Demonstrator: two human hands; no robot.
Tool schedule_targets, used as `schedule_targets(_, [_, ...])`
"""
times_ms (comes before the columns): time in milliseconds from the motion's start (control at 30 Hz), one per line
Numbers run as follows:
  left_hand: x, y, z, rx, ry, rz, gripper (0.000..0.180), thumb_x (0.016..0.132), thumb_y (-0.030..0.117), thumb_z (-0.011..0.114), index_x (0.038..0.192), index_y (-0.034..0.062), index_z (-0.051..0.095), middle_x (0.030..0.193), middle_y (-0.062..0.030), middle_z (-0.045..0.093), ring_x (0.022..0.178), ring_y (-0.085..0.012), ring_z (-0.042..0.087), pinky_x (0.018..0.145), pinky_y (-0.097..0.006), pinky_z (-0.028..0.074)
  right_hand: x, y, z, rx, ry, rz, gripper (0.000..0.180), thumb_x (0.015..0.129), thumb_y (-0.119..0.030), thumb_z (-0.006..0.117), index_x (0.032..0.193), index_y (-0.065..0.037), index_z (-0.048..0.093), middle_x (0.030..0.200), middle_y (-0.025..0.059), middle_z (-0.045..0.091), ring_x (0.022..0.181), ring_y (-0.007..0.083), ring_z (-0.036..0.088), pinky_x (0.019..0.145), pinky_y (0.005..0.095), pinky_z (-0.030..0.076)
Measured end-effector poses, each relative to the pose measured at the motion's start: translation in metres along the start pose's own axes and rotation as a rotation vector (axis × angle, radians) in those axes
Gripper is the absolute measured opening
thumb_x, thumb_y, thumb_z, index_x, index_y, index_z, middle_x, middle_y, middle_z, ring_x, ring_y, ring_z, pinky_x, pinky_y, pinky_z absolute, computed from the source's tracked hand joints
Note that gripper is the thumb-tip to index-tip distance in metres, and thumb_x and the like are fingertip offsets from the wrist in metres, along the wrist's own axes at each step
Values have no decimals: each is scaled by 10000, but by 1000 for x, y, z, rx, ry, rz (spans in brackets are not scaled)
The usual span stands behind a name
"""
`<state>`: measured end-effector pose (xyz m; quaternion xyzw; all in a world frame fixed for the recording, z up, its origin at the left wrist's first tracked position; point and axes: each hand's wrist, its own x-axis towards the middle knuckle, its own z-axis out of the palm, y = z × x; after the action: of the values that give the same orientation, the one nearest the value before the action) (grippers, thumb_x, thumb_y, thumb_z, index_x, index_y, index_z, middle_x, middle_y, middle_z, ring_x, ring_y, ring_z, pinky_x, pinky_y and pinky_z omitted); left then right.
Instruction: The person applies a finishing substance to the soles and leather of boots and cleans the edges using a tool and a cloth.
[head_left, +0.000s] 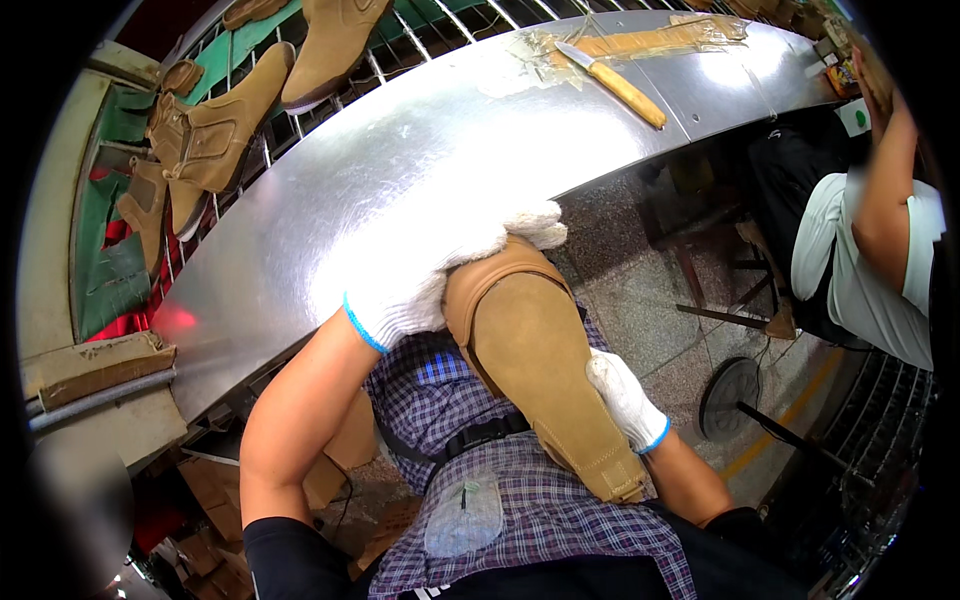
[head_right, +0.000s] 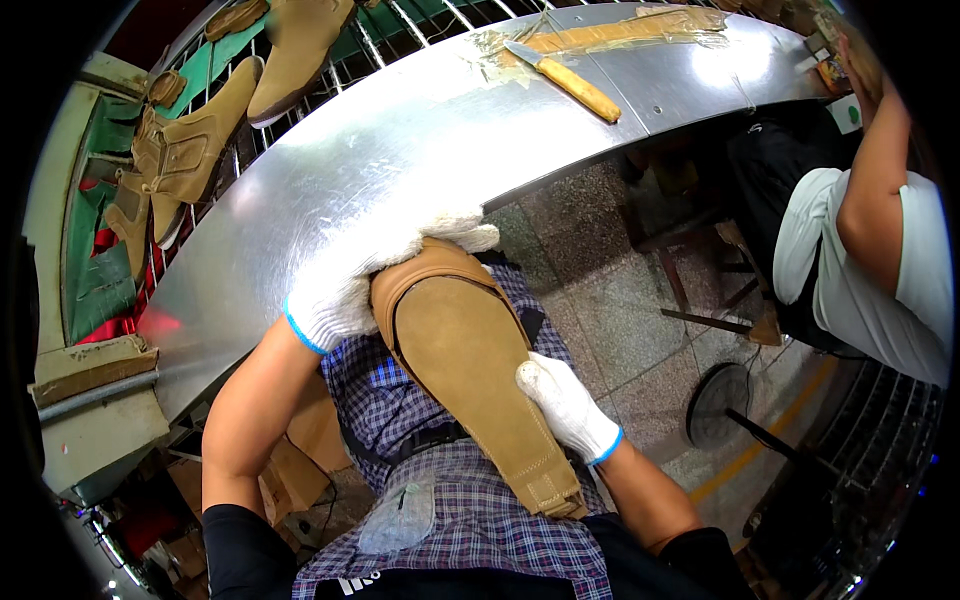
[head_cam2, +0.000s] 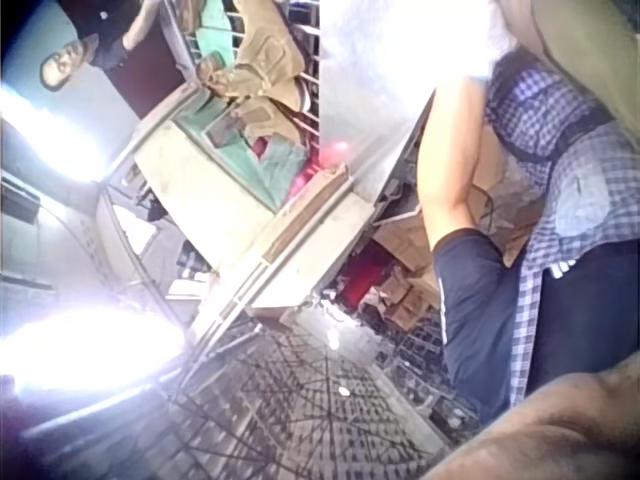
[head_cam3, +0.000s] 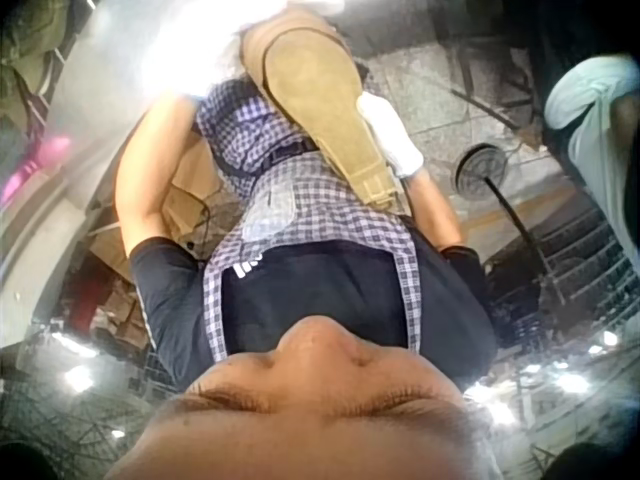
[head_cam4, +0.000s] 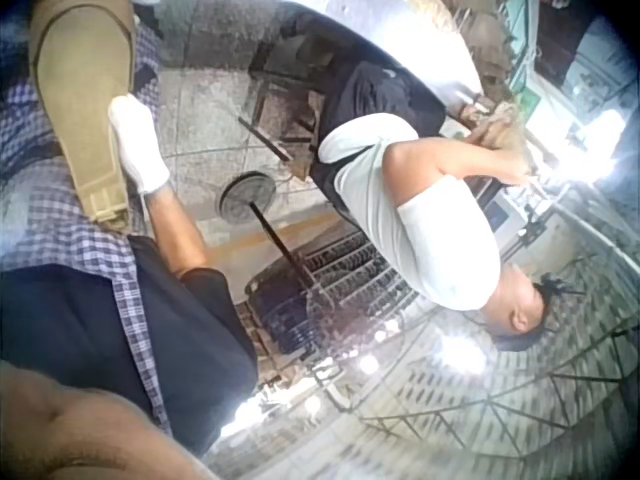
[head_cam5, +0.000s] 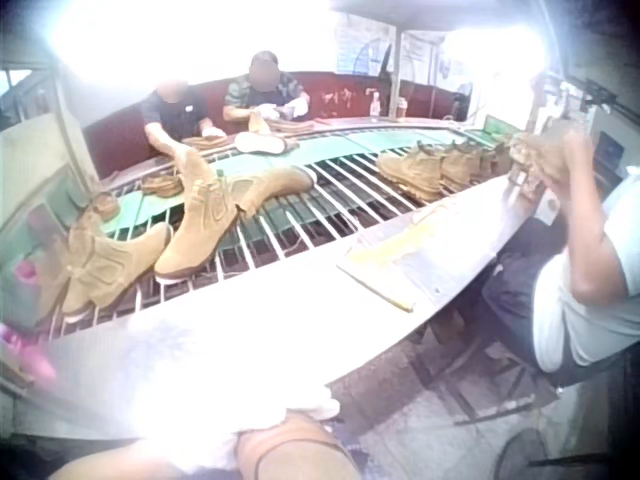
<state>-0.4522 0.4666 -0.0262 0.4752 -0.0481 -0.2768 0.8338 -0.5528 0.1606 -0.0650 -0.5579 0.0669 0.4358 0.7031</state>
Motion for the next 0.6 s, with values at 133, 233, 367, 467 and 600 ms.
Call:
schedule_targets(133, [5,-2,-1,36,-14,8,762,995,446,650,1524,-90,538,1538,-300,583,1437,-382,571,1240,-464,433,-3,-3,5,65,6,7,637,1108,-486,586,1420,68,614,1279,135,735,1112,164,699,965,329,567])
schedule_targets(233, [7,-3,1,26,-18,6,763,996,470,649,1503,-92,559,1528,-298,593,1430,-386,577,1238,-474,436,-5,-3,6,72,25,7,663,1103,-502,592,1439,69,605,1302,139,729,1126,168,698,979,331,564])
schedule_targets(367, [13,-17,5,-139,-48,-52,830,1005,543,629,1552,-71,511,1575,-294,548,1443,-435,549,1230,-537,439,-6,8,4,93,52,-8,648,1103,-488,592,1433,68,610,1290,130,734,1123,166,694,978,329,560])
schedule_targets(467, [8,-52,14,-549,-45,-66,891,1000,562,645,1629,-27,414,1651,-294,452,1468,-491,499,1228,-600,427,-5,37,-8,-28,41,-88,625,1103,-471,591,1408,74,620,1259,119,737,1100,158,682,966,328,554])
schedule_targets(600, [-9,-42,15,-599,-53,19,963,989,602,642,1680,11,325,1719,-303,324,1497,-537,444,1262,-632,369,6,-6,8,-128,0,-140,635,1100,-484,591,1360,94,629,1206,102,734,1074,147,660,962,334,544])
